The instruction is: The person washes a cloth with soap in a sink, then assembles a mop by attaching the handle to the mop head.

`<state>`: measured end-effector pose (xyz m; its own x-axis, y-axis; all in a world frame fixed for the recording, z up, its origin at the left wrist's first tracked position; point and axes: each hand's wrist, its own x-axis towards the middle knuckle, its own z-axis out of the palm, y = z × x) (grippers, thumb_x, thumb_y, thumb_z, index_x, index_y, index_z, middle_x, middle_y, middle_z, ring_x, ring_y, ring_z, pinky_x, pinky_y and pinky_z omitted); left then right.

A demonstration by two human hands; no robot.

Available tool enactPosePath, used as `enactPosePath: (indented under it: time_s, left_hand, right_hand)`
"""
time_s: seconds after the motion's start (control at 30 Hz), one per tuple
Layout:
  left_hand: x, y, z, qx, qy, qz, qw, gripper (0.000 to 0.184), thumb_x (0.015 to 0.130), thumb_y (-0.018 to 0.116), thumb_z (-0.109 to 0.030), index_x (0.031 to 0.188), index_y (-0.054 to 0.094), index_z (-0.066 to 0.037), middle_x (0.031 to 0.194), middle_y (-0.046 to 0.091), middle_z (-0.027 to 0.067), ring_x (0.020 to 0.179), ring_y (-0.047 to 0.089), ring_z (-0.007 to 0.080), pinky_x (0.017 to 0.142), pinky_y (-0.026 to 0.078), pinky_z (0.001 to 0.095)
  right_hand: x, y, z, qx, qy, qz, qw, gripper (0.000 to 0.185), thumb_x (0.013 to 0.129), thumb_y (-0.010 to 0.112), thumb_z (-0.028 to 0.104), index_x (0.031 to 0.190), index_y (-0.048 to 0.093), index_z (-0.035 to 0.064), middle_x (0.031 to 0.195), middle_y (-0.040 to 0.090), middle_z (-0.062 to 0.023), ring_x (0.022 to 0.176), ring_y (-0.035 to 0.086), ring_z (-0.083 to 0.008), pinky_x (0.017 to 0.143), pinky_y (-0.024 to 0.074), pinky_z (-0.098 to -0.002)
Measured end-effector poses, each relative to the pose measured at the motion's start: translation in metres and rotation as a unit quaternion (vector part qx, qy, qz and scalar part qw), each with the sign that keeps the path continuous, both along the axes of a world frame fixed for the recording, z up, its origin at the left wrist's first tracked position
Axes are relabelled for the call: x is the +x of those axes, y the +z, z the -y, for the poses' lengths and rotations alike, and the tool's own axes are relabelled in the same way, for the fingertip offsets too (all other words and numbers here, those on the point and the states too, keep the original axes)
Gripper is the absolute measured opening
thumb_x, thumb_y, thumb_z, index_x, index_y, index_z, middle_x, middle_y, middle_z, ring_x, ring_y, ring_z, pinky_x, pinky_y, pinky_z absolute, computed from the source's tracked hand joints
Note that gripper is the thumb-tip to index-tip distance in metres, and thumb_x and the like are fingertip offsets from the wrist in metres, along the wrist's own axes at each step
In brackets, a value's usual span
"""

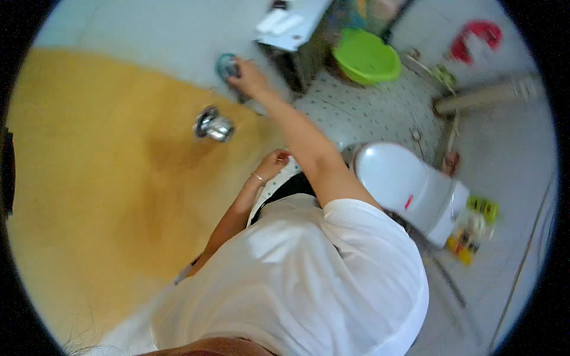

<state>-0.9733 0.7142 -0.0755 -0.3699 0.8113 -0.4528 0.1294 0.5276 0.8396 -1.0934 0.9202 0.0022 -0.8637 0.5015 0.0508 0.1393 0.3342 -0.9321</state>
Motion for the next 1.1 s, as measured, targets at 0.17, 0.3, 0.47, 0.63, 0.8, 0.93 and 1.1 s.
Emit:
enactPosePath:
  time_s: [0.17, 0.3, 0.47, 0.63, 0.8, 0.93, 1.1]
  left_hand:
    - [-0.009, -0.035, 0.001, -0.027, -0.047, 0.104, 0.993, 0.028, 0.089, 0.051, -0.016, 0.114, 0.053, -0.003, 0.099, 0.060, 0.0077, 0.091, 0.056, 0.0163, 0.082, 0.044, 0.0291]
    - [-0.009, -0.020, -0.003, -0.098, -0.033, 0.174, 0.979, 0.025, 0.089, 0.055, -0.019, 0.111, 0.055, -0.008, 0.095, 0.059, 0.0022, 0.080, 0.055, 0.0101, 0.070, 0.046, 0.0230]
    - [0.010, -0.046, -0.041, -0.141, -0.118, 0.159, 0.970, 0.025, 0.087, 0.059, -0.021, 0.108, 0.055, -0.008, 0.091, 0.059, 0.0011, 0.072, 0.054, 0.0079, 0.059, 0.043, 0.0197]
    - [0.123, -0.024, -0.126, -0.040, -0.349, 0.072, 0.933, 0.029, 0.089, 0.055, -0.025, 0.109, 0.055, -0.005, 0.090, 0.059, 0.0027, 0.077, 0.053, 0.0088, 0.065, 0.043, 0.0223]
    - [0.293, 0.025, -0.197, 0.068, -0.503, 0.037, 0.861, 0.031, 0.088, 0.055, -0.023, 0.111, 0.054, -0.001, 0.094, 0.059, 0.0057, 0.083, 0.054, 0.0120, 0.075, 0.044, 0.0242]
    - [0.406, 0.073, -0.208, 0.118, -0.581, 0.027, 0.805, 0.028, 0.086, 0.057, -0.021, 0.106, 0.056, -0.002, 0.098, 0.062, 0.0097, 0.088, 0.060, 0.0185, 0.078, 0.047, 0.0289]
    - [0.471, 0.106, -0.198, 0.156, -0.626, 0.082, 0.759, 0.031, 0.085, 0.059, -0.024, 0.108, 0.056, -0.003, 0.099, 0.062, 0.0074, 0.087, 0.059, 0.0146, 0.079, 0.046, 0.0270]
  right_hand:
    - [0.128, -0.042, 0.003, -0.024, -0.112, -0.011, 0.993, 0.063, 0.073, 0.067, 0.025, 0.125, 0.039, 0.0015, 0.105, 0.056, -0.0179, 0.091, 0.056, -0.0281, 0.080, 0.0448, -0.0365]
    - [0.321, -0.101, 0.016, -0.124, -0.246, 0.129, 0.953, 0.049, 0.074, 0.061, 0.024, 0.117, 0.048, 0.0030, 0.098, 0.061, -0.0158, 0.089, 0.059, -0.0281, 0.078, 0.0458, -0.0363]
    - [0.608, -0.125, 0.064, -0.116, -0.528, 0.255, 0.802, 0.028, 0.075, 0.060, 0.019, 0.100, 0.061, 0.0061, 0.092, 0.064, -0.0146, 0.085, 0.062, -0.0266, 0.076, 0.0479, -0.0360]
    - [0.821, -0.080, 0.075, 0.044, -0.788, 0.227, 0.570, 0.024, 0.078, 0.051, 0.018, 0.098, 0.060, 0.0071, 0.088, 0.062, -0.0153, 0.083, 0.060, -0.0312, 0.073, 0.0465, -0.0387]
    - [0.943, -0.042, 0.078, 0.170, -0.947, 0.134, 0.238, 0.050, 0.070, 0.070, 0.028, 0.102, 0.045, -0.0007, 0.097, 0.051, -0.0157, 0.088, 0.050, -0.0288, 0.083, 0.0393, -0.0384]
    - [0.984, -0.006, 0.079, 0.105, -0.885, -0.076, 0.448, 0.041, 0.072, 0.071, 0.018, 0.098, 0.046, -0.0013, 0.095, 0.053, -0.0120, 0.086, 0.050, -0.0201, 0.079, 0.0404, -0.0319]
    - [0.989, -0.021, 0.079, 0.004, -0.813, -0.198, 0.547, 0.017, 0.076, 0.066, 0.015, 0.078, 0.054, 0.0023, 0.069, 0.054, -0.0057, 0.068, 0.052, -0.0167, 0.070, 0.0431, -0.0325]
